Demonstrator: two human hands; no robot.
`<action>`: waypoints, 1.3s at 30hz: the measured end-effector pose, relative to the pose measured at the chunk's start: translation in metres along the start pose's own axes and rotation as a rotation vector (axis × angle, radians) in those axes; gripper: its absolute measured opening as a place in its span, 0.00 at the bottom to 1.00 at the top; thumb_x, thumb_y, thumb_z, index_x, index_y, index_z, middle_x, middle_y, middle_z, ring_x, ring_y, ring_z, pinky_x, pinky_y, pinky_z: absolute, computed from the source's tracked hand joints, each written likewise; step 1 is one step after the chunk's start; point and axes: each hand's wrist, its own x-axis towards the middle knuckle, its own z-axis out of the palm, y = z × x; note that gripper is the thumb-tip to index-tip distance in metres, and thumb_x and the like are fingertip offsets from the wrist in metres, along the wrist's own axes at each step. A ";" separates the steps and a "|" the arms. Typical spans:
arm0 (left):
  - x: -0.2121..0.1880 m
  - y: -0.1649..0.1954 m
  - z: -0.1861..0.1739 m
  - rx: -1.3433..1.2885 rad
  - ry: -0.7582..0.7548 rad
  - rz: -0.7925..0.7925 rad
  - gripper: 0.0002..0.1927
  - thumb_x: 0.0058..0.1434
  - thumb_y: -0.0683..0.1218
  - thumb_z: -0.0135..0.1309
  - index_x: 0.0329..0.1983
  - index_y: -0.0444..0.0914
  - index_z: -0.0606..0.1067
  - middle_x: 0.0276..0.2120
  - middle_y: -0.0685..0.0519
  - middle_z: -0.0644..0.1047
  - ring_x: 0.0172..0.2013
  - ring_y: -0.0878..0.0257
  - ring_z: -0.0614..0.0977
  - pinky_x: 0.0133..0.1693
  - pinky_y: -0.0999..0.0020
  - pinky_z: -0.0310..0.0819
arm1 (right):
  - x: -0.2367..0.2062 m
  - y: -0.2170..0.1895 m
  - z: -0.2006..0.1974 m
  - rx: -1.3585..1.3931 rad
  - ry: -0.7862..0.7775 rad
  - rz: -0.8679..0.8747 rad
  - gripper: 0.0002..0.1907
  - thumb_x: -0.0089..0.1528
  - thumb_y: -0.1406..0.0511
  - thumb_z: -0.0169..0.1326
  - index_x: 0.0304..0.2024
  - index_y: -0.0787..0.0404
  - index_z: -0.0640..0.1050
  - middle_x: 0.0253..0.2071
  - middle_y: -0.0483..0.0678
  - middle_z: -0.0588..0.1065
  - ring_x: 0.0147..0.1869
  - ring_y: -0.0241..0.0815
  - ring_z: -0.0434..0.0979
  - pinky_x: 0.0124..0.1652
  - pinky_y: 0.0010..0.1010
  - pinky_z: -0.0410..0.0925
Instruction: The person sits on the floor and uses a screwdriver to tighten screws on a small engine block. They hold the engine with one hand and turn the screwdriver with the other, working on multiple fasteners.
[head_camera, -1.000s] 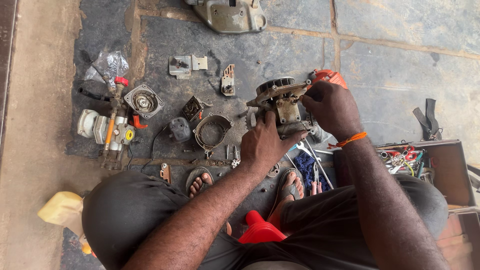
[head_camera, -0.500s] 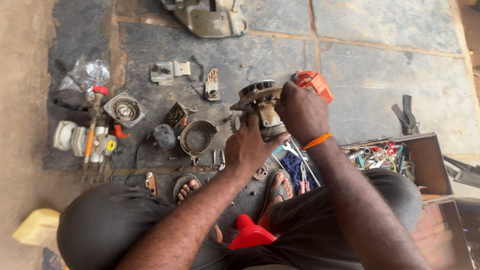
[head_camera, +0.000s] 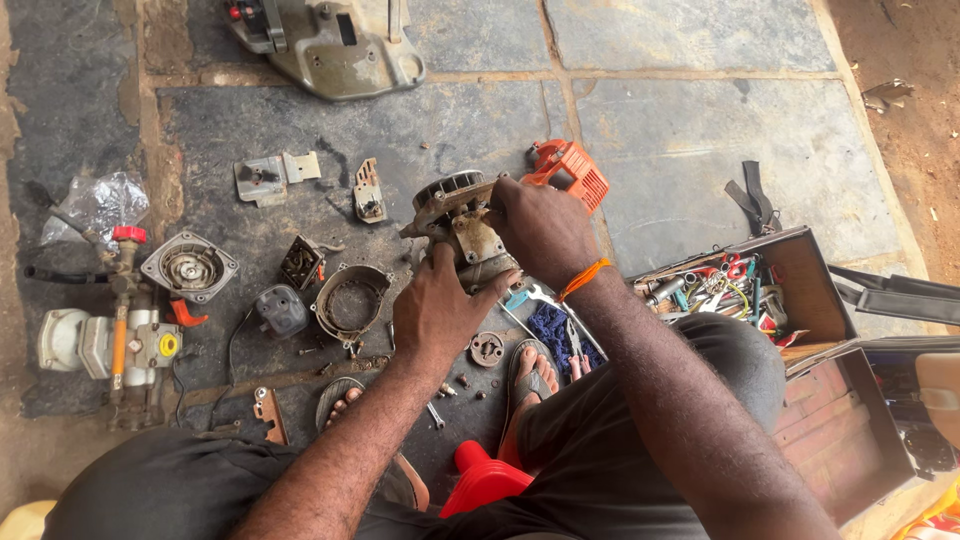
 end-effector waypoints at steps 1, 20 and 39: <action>0.000 0.000 0.000 0.003 -0.013 -0.014 0.51 0.58 0.81 0.46 0.60 0.32 0.64 0.40 0.37 0.78 0.35 0.50 0.87 0.27 0.59 0.86 | -0.002 0.002 0.000 0.020 -0.040 0.022 0.14 0.67 0.56 0.57 0.42 0.60 0.77 0.31 0.53 0.80 0.37 0.54 0.83 0.35 0.49 0.72; 0.000 -0.008 -0.002 -0.005 -0.034 0.042 0.49 0.56 0.81 0.45 0.65 0.40 0.65 0.41 0.36 0.78 0.42 0.46 0.86 0.32 0.54 0.86 | 0.000 0.007 -0.020 -0.119 0.142 -0.093 0.09 0.64 0.64 0.59 0.45 0.58 0.75 0.44 0.50 0.78 0.45 0.48 0.82 0.43 0.44 0.73; 0.009 -0.006 0.016 -0.072 0.056 0.041 0.54 0.53 0.82 0.46 0.62 0.34 0.66 0.44 0.35 0.78 0.39 0.48 0.86 0.27 0.55 0.87 | -0.006 0.026 -0.002 0.000 0.218 -0.281 0.09 0.67 0.64 0.58 0.50 0.50 0.83 0.40 0.48 0.77 0.39 0.49 0.81 0.36 0.42 0.73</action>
